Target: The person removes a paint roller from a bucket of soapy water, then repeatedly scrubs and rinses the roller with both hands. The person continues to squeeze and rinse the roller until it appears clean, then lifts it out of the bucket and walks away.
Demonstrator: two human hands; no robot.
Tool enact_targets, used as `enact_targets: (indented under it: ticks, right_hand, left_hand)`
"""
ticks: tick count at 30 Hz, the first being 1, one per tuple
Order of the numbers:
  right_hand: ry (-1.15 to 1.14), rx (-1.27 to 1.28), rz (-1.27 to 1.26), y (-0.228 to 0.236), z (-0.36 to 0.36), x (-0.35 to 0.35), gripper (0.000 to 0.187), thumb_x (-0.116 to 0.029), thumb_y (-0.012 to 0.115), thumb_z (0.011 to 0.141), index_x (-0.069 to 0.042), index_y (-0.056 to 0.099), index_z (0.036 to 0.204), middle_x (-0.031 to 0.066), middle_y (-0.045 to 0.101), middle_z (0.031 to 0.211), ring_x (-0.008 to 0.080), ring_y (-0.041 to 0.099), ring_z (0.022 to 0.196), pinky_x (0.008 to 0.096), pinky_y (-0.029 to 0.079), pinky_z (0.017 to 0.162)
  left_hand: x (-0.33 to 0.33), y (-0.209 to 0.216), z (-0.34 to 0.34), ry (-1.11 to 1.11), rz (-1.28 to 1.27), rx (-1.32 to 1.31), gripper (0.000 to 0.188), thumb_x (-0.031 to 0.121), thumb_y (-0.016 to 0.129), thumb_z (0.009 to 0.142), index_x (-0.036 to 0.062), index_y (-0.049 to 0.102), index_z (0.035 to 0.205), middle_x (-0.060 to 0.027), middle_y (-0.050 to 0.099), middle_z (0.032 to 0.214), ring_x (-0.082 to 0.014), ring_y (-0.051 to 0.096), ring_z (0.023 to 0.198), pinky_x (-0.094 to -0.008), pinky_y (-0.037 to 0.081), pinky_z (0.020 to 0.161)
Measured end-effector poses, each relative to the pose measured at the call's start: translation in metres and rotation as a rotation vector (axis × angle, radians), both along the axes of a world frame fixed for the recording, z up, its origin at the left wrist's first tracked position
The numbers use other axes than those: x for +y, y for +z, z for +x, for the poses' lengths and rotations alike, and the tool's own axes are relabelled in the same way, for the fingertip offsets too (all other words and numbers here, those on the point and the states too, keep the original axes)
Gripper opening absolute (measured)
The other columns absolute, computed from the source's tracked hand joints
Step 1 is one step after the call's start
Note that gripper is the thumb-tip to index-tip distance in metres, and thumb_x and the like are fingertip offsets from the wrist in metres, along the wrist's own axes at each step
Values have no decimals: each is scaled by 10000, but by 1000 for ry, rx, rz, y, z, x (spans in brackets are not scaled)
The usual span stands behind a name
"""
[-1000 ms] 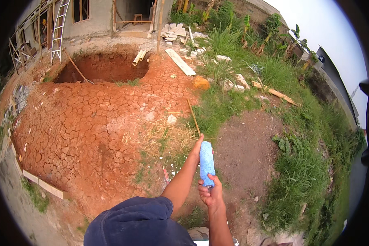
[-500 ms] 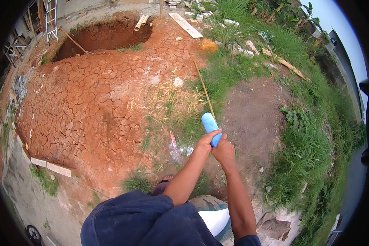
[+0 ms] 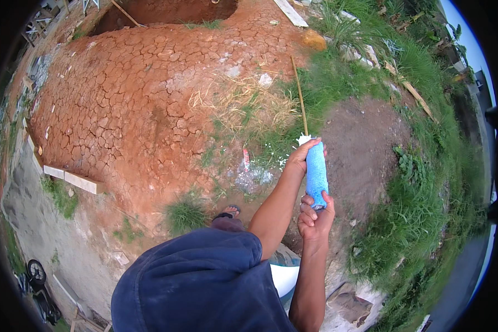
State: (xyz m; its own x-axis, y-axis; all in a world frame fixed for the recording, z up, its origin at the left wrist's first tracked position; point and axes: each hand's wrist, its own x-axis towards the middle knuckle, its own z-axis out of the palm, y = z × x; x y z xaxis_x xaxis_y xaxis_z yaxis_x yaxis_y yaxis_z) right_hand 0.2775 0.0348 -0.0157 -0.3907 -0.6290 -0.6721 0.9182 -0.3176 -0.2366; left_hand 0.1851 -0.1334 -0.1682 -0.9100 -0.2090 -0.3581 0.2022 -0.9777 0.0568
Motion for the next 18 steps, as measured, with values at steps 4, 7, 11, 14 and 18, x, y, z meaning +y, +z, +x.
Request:
enact_targets:
  ticks: [4,7,11,14,18]
  right_hand:
    - [46,-2,-147,21,13,8,388,-410,630,955,-43,523,1025,62,536,787,88,407,405,209,276,286]
    - [95,204,141,27,3,10,406,-421,646,951,-52,531,1073,66,552,757,85,405,405,215,273,289]
    - [537,1243,1069,8,-56,-8,378,-313,710,910,-29,530,1082,121,642,809,199,605,524,339,473,424]
    - [790,2168,1604,-15,-91,-17,362,-265,679,918,8,555,1121,196,683,881,317,717,677,439,570,571]
    - [1161,2211,1622,-42,-85,-21,332,-215,576,965,28,582,1192,233,696,917,375,738,771,487,605,698]
  left_hand:
    - [-12,12,-17,131,-110,15,529,604,675,890,80,637,947,-121,693,787,-267,698,644,-394,595,578]
    - [-11,24,-17,18,-41,13,807,855,496,855,69,640,964,-135,694,775,-286,688,620,-417,589,575]
    - [30,49,6,12,-127,-175,855,887,538,814,101,682,1119,-91,720,1015,-211,673,973,-373,536,867]
    - [81,67,19,59,-335,-188,570,624,691,894,102,665,1123,-51,716,967,-213,686,914,-424,570,773]
    - [81,45,26,86,65,-171,158,179,732,961,48,660,1013,-77,713,871,-231,693,742,-393,593,689]
